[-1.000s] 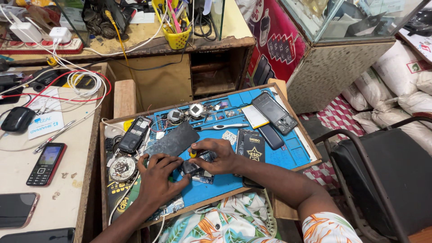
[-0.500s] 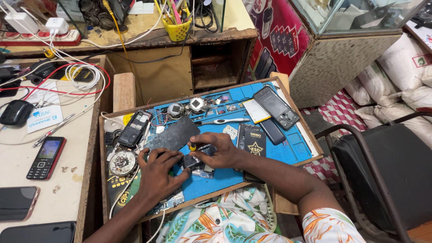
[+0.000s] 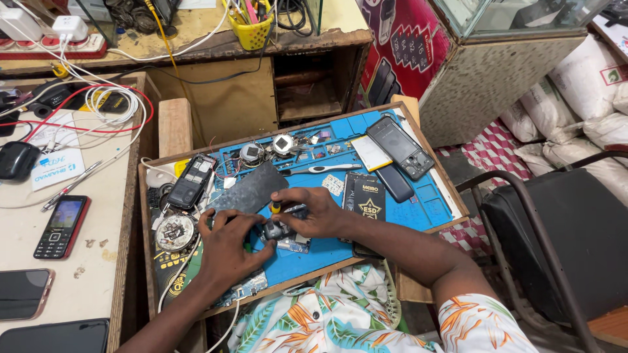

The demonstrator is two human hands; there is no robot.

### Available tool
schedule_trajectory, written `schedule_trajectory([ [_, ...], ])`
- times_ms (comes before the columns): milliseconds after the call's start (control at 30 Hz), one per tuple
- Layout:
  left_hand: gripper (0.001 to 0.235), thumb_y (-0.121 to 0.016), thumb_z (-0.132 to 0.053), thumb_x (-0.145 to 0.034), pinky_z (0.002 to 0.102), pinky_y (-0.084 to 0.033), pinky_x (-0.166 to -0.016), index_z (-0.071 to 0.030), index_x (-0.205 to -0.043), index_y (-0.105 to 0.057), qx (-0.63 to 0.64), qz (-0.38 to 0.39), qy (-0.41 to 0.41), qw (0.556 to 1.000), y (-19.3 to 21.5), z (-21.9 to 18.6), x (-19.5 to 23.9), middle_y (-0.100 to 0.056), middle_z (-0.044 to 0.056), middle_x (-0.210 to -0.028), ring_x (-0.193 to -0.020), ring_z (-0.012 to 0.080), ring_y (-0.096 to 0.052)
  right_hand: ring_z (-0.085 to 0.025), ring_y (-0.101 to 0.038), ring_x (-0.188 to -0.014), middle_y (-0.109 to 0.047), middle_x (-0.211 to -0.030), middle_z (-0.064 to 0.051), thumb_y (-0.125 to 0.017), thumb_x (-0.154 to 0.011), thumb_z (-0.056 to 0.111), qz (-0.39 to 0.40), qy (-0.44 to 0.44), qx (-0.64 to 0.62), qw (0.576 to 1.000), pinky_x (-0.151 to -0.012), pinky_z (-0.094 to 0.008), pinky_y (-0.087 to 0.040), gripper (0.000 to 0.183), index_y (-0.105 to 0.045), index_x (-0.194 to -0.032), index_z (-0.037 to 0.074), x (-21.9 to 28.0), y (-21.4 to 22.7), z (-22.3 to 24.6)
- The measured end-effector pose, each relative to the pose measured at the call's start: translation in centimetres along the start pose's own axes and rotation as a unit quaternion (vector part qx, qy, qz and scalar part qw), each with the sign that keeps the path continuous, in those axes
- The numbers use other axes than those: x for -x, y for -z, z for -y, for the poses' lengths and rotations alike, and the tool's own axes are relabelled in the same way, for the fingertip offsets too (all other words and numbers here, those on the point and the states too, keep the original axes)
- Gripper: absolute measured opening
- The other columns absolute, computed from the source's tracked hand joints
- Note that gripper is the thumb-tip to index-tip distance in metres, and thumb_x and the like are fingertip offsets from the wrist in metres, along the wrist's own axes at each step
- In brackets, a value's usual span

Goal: The person uses a yellow screwdriver to remove screws from a small black electronic component on a blue work mat. They then use a metal prying tool to separate parts of the component and set the pieces aside on the mat.

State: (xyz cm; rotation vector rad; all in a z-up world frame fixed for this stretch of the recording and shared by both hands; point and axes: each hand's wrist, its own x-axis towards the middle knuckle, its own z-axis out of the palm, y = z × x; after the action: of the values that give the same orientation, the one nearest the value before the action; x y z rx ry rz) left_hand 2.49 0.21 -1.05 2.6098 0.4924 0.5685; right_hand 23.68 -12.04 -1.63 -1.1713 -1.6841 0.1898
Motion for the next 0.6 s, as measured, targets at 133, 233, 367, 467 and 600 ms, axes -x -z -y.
schedule_trajectory([
  [133, 0.058, -0.078, -0.049, -0.071, 0.055, -0.02, -0.112, -0.013, -0.116, -0.074, 0.001, -0.011, -0.013, 1.0, 0.01, -0.01, 0.15, -0.073, 0.004, -0.104, -0.113, 0.0237, -0.058, -0.022, -0.079, -0.096, -0.074, -0.106, -0.012, -0.085, -0.091, 0.009, 0.002, 0.007, 0.019, 1.0, -0.08, -0.03, -0.067, 0.058, -0.051, -0.138, 0.013, -0.03, -0.01, 0.07],
  [233, 0.06, -0.078, -0.054, -0.073, 0.055, -0.019, -0.112, -0.013, -0.118, -0.073, -0.016, -0.019, -0.041, 0.999, -0.07, 0.16, 0.07, -0.07, 0.004, -0.113, -0.114, 0.0242, -0.056, -0.022, -0.079, -0.096, -0.075, -0.107, -0.012, -0.084, -0.092, 0.008, 0.01, 0.005, 0.014, 1.0, -0.081, -0.031, -0.068, 0.058, -0.051, -0.139, 0.013, 0.04, 0.06, 0.08],
  [367, 0.055, -0.079, -0.056, -0.074, 0.055, -0.018, -0.111, -0.016, -0.111, -0.074, -0.005, -0.019, -0.039, 0.999, -0.06, 0.16, -0.01, -0.068, 0.002, -0.114, -0.116, 0.0227, -0.055, -0.022, -0.079, -0.096, -0.074, -0.108, -0.012, -0.084, -0.093, 0.008, 0.013, 0.009, 0.008, 1.0, -0.081, -0.031, -0.068, 0.058, -0.05, -0.14, 0.014, -0.13, 0.19, 0.15],
  [467, 0.053, -0.08, -0.056, -0.072, 0.054, -0.018, -0.112, -0.016, -0.106, -0.074, 0.007, -0.007, -0.025, 1.0, 0.03, 0.08, 0.07, -0.068, 0.0, -0.11, -0.115, 0.0215, -0.055, -0.022, -0.079, -0.094, -0.074, -0.108, -0.011, -0.084, -0.091, 0.009, 0.012, 0.017, 0.02, 1.0, -0.078, -0.03, -0.067, 0.059, -0.05, -0.139, 0.014, -0.14, 0.1, 0.19],
  [600, 0.053, -0.083, -0.057, -0.068, 0.054, -0.018, -0.113, -0.016, -0.1, -0.075, 0.01, 0.005, -0.005, 1.0, 0.12, 0.13, -0.17, -0.069, -0.001, -0.107, -0.114, 0.0213, -0.056, -0.022, -0.079, -0.094, -0.074, -0.107, -0.011, -0.084, -0.092, 0.008, 0.01, 0.021, 0.012, 1.0, -0.078, -0.03, -0.067, 0.058, -0.05, -0.139, 0.014, -0.01, 0.1, 0.08],
])
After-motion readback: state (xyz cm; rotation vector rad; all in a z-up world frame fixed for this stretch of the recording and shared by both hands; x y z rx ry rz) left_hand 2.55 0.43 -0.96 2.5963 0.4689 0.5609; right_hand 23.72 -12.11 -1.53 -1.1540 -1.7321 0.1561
